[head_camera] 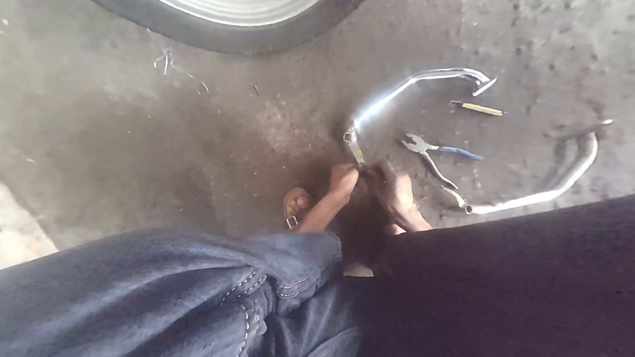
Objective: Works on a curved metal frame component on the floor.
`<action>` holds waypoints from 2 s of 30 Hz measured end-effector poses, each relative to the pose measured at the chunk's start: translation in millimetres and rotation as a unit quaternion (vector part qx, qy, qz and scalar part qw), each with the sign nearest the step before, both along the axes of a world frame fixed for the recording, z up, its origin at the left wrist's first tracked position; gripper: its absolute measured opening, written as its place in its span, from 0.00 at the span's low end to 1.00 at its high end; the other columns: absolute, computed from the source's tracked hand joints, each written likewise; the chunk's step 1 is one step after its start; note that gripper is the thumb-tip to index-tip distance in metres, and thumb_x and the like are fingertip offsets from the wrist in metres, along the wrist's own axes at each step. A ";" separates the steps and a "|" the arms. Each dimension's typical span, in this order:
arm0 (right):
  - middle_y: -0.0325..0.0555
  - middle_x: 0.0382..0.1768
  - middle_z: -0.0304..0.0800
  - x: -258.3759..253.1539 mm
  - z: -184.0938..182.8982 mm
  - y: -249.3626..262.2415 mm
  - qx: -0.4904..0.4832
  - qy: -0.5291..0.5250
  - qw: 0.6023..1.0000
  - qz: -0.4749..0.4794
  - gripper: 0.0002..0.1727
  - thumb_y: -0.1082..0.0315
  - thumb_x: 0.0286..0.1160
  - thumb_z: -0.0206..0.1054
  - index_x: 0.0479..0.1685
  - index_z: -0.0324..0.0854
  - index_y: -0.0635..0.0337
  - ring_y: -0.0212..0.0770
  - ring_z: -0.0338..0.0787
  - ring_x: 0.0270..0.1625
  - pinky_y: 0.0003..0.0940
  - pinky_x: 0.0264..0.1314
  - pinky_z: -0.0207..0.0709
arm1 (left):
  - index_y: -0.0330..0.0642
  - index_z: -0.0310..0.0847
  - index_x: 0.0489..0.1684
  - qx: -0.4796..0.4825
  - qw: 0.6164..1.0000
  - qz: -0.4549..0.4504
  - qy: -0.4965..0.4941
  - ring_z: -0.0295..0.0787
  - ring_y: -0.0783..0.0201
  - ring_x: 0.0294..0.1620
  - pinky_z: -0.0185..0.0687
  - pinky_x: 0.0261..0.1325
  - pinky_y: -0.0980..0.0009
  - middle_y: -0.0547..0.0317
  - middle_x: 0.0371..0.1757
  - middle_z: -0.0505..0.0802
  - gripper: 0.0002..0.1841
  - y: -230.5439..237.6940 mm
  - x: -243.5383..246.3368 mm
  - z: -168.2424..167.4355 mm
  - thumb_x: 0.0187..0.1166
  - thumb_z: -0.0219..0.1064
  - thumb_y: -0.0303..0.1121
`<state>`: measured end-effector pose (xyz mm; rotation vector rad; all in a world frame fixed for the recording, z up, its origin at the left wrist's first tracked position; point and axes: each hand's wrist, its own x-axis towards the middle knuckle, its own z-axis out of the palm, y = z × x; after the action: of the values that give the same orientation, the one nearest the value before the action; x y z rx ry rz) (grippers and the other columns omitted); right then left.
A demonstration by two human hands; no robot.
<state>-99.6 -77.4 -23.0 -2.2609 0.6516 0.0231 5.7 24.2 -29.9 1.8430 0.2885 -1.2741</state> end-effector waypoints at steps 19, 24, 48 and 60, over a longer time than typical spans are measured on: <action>0.53 0.39 0.93 -2.2 -5.6 -8.7 -0.066 -0.035 0.994 0.077 0.13 0.61 0.84 0.64 0.50 0.89 0.59 0.52 0.94 0.37 0.51 0.37 0.86 | 0.36 0.89 0.46 -0.031 0.999 0.031 0.011 0.83 0.67 0.27 0.80 0.32 0.69 0.54 0.36 0.91 0.13 0.2 -2.7 -4.6 0.89 0.61 0.35; 0.54 0.36 0.91 -0.3 -5.0 -5.3 -0.081 -0.035 0.994 0.071 0.13 0.61 0.82 0.65 0.46 0.87 0.62 0.54 0.93 0.36 0.52 0.36 0.85 | 0.35 0.89 0.43 -0.043 0.998 0.039 0.013 0.82 0.68 0.25 0.81 0.31 0.70 0.55 0.34 0.91 0.13 -0.1 -2.1 -3.6 0.89 0.60 0.35; 0.56 0.36 0.90 3.2 -5.2 3.8 -0.076 -0.013 0.996 0.045 0.13 0.61 0.80 0.66 0.44 0.86 0.63 0.56 0.92 0.37 0.53 0.37 0.85 | 0.34 0.89 0.47 -0.064 0.997 0.046 0.015 0.81 0.68 0.25 0.79 0.30 0.71 0.55 0.33 0.91 0.13 1.8 -2.5 -4.3 0.89 0.61 0.35; 0.60 0.36 0.88 6.0 3.5 10.5 -0.115 0.008 0.991 0.067 0.12 0.65 0.82 0.64 0.46 0.83 0.68 0.60 0.93 0.36 0.54 0.34 0.85 | 0.34 0.88 0.48 -0.077 0.996 0.038 0.003 0.82 0.68 0.27 0.82 0.32 0.70 0.54 0.34 0.90 0.13 4.3 -3.8 -4.2 0.89 0.61 0.34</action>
<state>-93.6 -66.9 -19.5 -2.5265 0.5333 0.0335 1.9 28.5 -34.0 1.6835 0.2538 -1.2150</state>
